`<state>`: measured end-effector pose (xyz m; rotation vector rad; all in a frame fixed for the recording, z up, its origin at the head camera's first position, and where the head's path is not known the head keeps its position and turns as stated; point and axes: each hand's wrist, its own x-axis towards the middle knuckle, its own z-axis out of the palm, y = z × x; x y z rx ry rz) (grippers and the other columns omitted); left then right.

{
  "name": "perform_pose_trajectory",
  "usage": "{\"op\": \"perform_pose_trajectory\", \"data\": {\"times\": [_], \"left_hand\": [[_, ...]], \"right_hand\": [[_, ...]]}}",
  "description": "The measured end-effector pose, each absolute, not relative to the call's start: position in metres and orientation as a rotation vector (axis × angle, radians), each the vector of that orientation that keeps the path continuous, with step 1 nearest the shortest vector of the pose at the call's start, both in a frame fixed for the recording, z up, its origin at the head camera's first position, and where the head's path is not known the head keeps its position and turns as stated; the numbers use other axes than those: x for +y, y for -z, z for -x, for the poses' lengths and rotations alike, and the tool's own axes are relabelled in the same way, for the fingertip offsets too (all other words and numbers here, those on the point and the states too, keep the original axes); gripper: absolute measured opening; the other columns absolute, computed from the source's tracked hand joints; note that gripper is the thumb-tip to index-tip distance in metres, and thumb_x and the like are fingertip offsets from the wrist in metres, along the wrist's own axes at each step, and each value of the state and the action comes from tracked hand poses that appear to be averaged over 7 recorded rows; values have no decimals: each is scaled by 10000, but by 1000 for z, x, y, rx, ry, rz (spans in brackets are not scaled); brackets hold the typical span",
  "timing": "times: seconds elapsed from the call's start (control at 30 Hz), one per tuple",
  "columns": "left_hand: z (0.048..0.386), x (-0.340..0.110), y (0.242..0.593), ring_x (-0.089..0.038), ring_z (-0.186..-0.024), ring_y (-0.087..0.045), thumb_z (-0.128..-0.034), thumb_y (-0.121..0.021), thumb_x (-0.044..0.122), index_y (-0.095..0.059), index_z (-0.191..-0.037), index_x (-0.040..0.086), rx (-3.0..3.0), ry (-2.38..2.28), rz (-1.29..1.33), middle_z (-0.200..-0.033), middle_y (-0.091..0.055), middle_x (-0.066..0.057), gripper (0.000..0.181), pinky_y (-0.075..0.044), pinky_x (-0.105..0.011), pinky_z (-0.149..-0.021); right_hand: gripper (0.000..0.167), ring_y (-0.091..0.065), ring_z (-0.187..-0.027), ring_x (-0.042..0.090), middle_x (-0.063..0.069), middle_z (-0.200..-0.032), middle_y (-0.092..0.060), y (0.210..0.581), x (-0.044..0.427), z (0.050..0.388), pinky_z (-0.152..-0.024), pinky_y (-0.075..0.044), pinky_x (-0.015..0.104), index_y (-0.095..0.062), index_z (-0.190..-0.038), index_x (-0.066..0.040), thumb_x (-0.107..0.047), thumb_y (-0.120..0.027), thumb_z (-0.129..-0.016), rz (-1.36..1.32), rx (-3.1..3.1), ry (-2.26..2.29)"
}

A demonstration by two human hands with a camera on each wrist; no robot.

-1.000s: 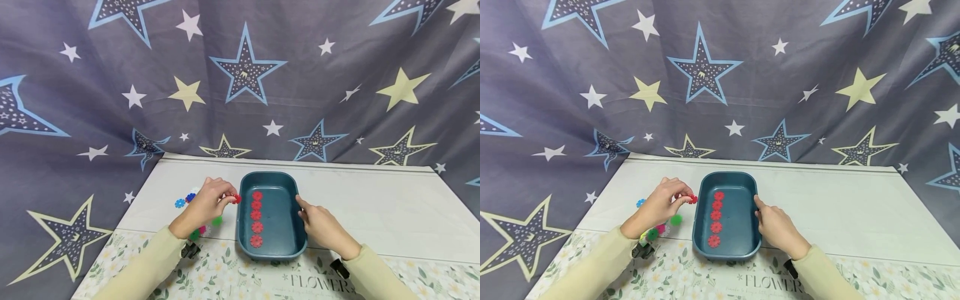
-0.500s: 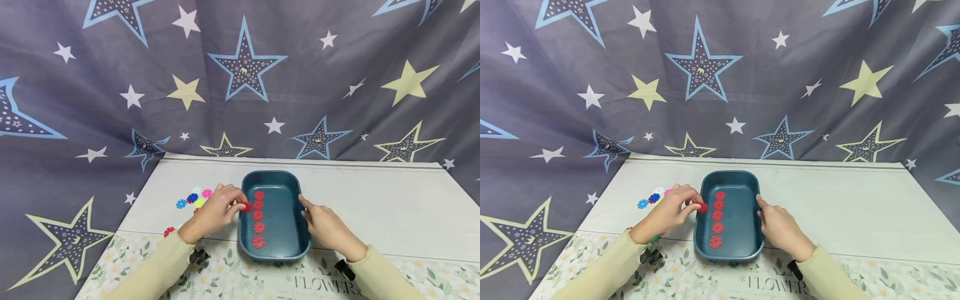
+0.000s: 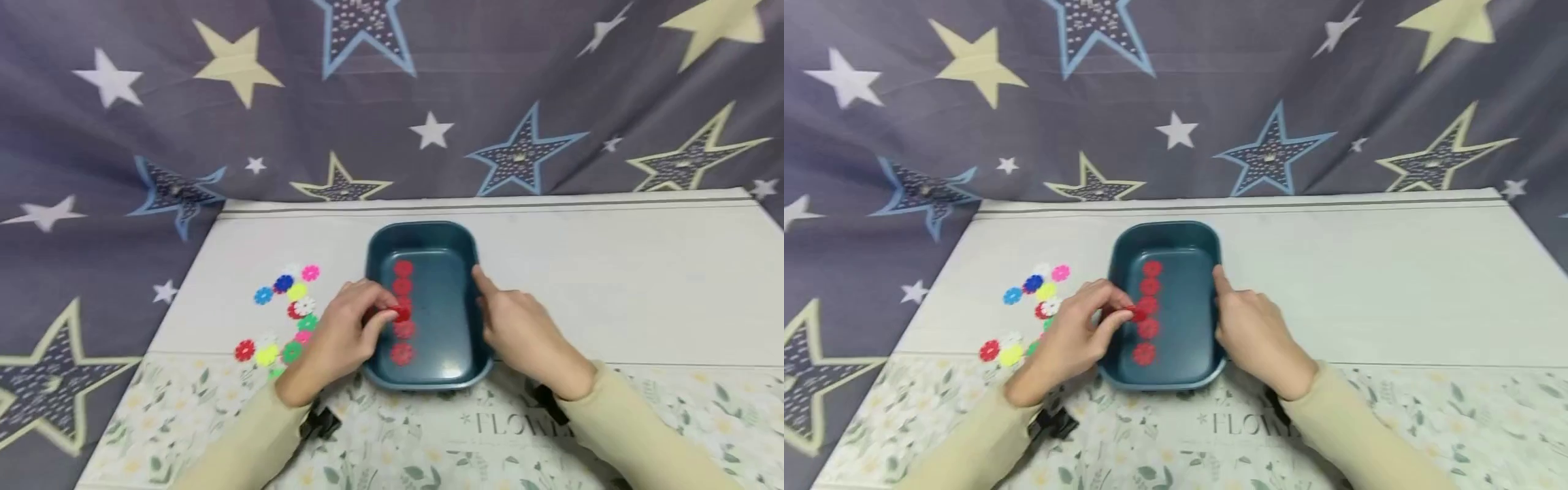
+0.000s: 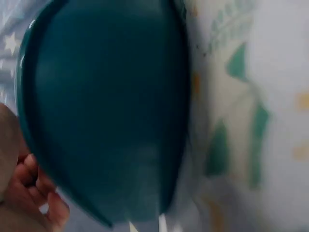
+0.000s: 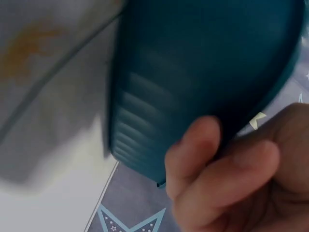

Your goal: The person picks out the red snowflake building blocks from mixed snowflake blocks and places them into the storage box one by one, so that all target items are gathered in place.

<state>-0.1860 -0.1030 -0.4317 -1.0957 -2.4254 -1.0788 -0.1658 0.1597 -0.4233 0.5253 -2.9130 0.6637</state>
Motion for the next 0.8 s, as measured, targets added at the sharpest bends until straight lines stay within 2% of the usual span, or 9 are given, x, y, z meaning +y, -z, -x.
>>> {"op": "perform_pose_trajectory", "data": {"times": [0.1,0.23,0.4,0.57,0.8], "left_hand": [[185,-102,410,-72,-702,-457,-887,-663,97,-607,-941,132,-2463,1026,1093,-833,-559,71,84,-390,-292,-704],[179,-110,395,-62,-668,-438,-854,-697,75,-607,-899,144,-2544,943,1070,-781,-539,104,122,-379,-276,-691],[178,-119,401,-42,-685,-463,-851,-702,103,-613,-859,169,-2644,877,1053,-774,-563,129,112,-379,-291,-707],[182,-118,406,-34,-724,-487,-838,-715,125,-617,-848,180,-2684,860,1055,-776,-579,149,113,-374,-297,-705],[191,-98,390,-46,-780,-514,-845,-698,118,-646,-873,154,-2624,803,1208,-824,-612,113,70,-367,-281,-723]], "right_hand": [[472,-476,-466,137,47,-571,-537,418,154,164,-467,-415,320,-426,-1349,101,-27,-553,-914,-514,-2930,-674],[444,-431,-459,90,-8,-539,-489,426,153,157,-473,-397,279,-463,-1316,113,-6,-568,-901,-530,-2927,-703],[434,-358,-438,79,-65,-508,-391,426,155,155,-465,-360,262,-481,-1309,103,10,-568,-894,-555,-2913,-693],[431,-377,-449,73,-68,-514,-410,419,162,155,-469,-364,262,-501,-1285,115,18,-582,-874,-544,-2914,-636],[432,-379,-443,87,-58,-521,-420,400,162,163,-442,-342,253,-471,-1297,135,18,-558,-890,-511,-2926,-660]]}}
